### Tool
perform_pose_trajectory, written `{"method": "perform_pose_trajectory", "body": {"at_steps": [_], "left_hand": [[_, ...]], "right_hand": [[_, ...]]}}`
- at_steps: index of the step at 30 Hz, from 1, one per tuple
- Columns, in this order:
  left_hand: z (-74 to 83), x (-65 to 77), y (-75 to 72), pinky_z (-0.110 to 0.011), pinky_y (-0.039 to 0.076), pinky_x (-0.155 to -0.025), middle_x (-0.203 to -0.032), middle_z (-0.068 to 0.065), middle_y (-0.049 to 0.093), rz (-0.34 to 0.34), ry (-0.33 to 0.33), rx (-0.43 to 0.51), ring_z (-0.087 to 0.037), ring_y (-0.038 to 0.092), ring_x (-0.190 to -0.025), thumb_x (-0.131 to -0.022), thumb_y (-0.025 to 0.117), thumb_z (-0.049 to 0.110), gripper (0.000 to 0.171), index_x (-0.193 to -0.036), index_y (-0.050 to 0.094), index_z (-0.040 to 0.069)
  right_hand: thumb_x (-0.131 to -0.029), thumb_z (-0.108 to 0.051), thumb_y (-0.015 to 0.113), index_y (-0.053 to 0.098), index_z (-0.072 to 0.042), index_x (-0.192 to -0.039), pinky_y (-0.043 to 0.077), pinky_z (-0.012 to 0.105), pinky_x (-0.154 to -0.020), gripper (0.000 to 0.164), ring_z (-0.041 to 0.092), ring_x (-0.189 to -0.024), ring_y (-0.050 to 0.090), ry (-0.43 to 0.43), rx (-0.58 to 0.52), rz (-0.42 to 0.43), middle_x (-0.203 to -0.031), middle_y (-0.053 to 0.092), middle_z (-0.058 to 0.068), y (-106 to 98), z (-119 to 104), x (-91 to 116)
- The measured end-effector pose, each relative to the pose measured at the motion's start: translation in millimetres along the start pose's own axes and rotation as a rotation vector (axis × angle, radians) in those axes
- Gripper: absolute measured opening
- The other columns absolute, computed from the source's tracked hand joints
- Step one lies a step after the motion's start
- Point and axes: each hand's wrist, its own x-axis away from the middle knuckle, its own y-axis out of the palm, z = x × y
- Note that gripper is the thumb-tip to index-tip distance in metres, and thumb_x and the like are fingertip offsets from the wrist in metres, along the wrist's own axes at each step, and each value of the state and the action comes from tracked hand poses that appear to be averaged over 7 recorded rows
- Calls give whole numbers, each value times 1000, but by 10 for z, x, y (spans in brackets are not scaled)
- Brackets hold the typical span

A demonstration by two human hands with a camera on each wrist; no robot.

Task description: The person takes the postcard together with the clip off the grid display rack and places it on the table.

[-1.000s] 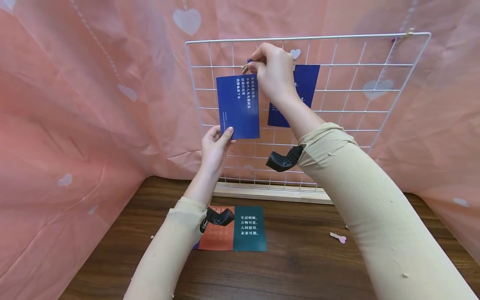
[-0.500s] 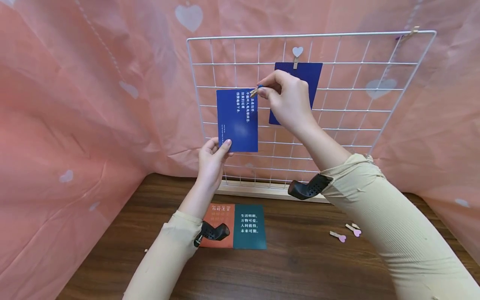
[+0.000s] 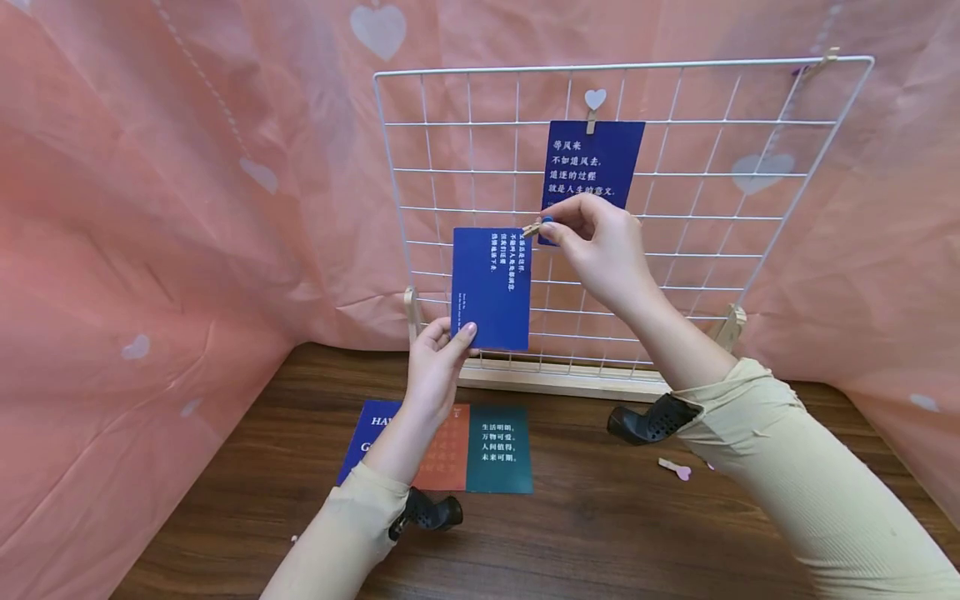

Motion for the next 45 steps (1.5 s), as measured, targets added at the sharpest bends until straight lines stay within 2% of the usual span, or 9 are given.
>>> {"method": "perform_pose_trajectory", "body": {"at_steps": [5,9,14,22,29,37,45], "left_hand": [[-71,103,7,-23,49,-70,-81,-4,62,16,-28,2,-11,55,-70,-85,61,4,10,-94,57,1],[-141,183,36,-22,48,-68,-80,-3,62,20,-67,11,-10,56,-69,-84,61,3,7,-90,57,3],[-227,290,63,-21,49,-68,-85,-6,62,6,-112,5,-12,57,-73,-85,61,4,13,-96,55,0],[-412,463,44,-23,50,-68,-88,-8,63,-2,-191,-91,-12,59,-73,-84,62,3,26,-105,53,-6],[-590,584,32,-27,50,-72,-92,-12,63,-1,-267,-150,-12,59,-75,-84,62,5,26,-105,52,-7],[-744,695,54,-25,50,-73,-96,-15,63,-33,-289,-157,-14,61,-79,-85,60,3,25,-105,50,-8],[-867,756,72,-25,47,-69,-95,-15,64,-3,-303,-201,-12,59,-76,-84,61,3,25,-105,50,-7]], "right_hand": [[-87,-24,60,63,-10,-105,50,18,-74,23,9,-85,64,31,-71,-22,-94,67,1,-23,71,121],[-87,-26,60,64,-11,-104,49,17,-72,24,7,-83,63,40,-47,-9,-94,67,1,-39,146,223],[-88,-27,59,64,-11,-105,48,16,-72,24,12,-85,63,69,-34,1,-95,67,2,-83,267,344],[-85,-26,63,64,-10,-105,48,14,-73,25,4,-84,61,147,-80,13,-96,66,3,-175,545,557],[-85,-24,64,63,-8,-107,46,13,-73,28,3,-85,60,194,-108,5,-97,66,2,-236,742,742],[-84,-22,65,64,-8,-105,46,12,-70,25,3,-83,60,199,-99,17,-92,66,-3,-268,856,893],[-85,-19,64,62,-5,-108,45,11,-66,28,0,-82,58,242,-65,-8,-92,66,-5,-347,966,1061]]}}
